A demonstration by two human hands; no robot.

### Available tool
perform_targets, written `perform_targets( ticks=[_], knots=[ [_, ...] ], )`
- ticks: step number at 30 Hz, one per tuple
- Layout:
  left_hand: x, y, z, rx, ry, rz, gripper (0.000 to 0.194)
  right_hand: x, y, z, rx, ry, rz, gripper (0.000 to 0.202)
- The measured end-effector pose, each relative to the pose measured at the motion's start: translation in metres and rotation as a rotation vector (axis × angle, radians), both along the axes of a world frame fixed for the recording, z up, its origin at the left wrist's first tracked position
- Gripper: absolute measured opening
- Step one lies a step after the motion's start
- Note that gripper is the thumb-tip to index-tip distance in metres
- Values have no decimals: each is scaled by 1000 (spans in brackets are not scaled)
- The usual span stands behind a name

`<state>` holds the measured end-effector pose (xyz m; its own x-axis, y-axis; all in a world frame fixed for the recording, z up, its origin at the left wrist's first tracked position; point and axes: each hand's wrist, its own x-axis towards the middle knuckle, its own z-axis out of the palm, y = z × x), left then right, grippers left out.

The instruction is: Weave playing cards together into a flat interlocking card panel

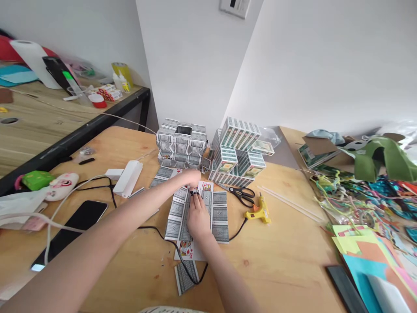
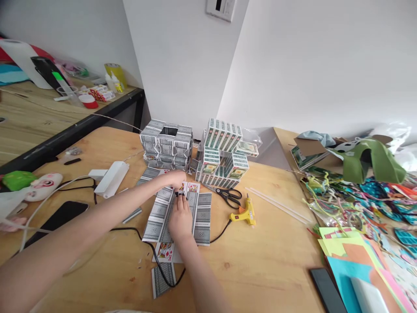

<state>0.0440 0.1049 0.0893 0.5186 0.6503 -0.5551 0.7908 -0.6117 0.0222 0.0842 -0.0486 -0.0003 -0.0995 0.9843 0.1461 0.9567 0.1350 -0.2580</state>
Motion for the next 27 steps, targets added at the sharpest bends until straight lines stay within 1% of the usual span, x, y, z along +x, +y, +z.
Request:
perform_targets(
  ticks=[4,10,16,20,27],
  knots=[
    [1,-2,-2,22,-20,7,33,1,-1,0,26,8,-5,43],
    [-2,-9,-3,58,-74,17,34,2,-1,2,64,31,-40,41],
    [-17,-33,-6,169,-189,58,19,2,0,3,61,89,-46,42],
    [-21,-47,-11,225,-235,90,20,2,1,4,43,114,-56,41],
    [-29,-63,-21,250,-294,71,22,2,3,4,41,167,-62,37]
  ],
)
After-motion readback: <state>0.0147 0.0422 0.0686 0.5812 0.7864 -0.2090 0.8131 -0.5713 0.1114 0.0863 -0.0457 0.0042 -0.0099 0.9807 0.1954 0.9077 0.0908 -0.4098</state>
